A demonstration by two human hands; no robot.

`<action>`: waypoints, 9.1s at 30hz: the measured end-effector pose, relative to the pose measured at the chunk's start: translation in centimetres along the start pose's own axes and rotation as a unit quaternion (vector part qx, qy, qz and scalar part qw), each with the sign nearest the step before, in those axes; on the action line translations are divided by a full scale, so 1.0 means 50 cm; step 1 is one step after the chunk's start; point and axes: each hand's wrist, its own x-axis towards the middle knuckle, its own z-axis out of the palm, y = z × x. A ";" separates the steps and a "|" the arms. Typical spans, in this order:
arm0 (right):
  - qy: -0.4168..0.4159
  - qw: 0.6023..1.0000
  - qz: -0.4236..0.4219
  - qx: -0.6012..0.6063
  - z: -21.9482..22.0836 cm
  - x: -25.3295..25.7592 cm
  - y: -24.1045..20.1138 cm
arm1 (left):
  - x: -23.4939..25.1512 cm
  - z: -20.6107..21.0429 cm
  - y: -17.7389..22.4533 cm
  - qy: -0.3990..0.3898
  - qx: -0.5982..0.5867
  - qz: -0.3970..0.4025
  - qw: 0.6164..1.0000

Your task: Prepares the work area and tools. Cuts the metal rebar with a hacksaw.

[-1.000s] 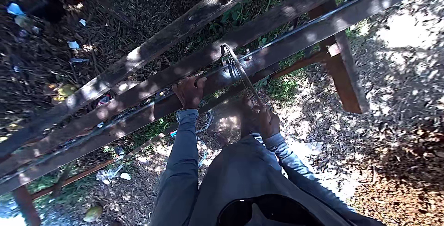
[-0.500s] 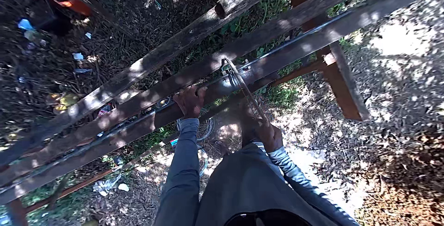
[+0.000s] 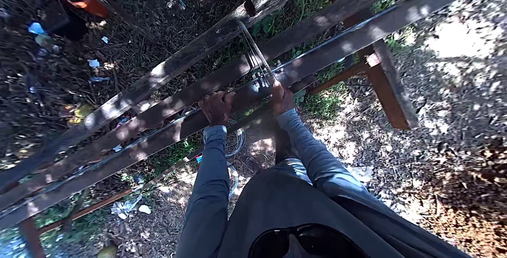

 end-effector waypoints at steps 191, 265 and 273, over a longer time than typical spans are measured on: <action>-0.008 0.999 0.037 -0.032 -0.009 -0.034 -0.007 | 0.005 -0.005 -0.001 -0.022 0.001 0.005 1.000; -0.015 0.999 0.043 -0.021 -0.064 -0.173 0.071 | 0.008 -0.004 0.000 -0.033 0.008 0.001 0.999; 0.000 1.000 -0.002 -0.011 0.001 -0.010 0.001 | 0.002 -0.006 0.001 -0.032 0.014 0.009 0.999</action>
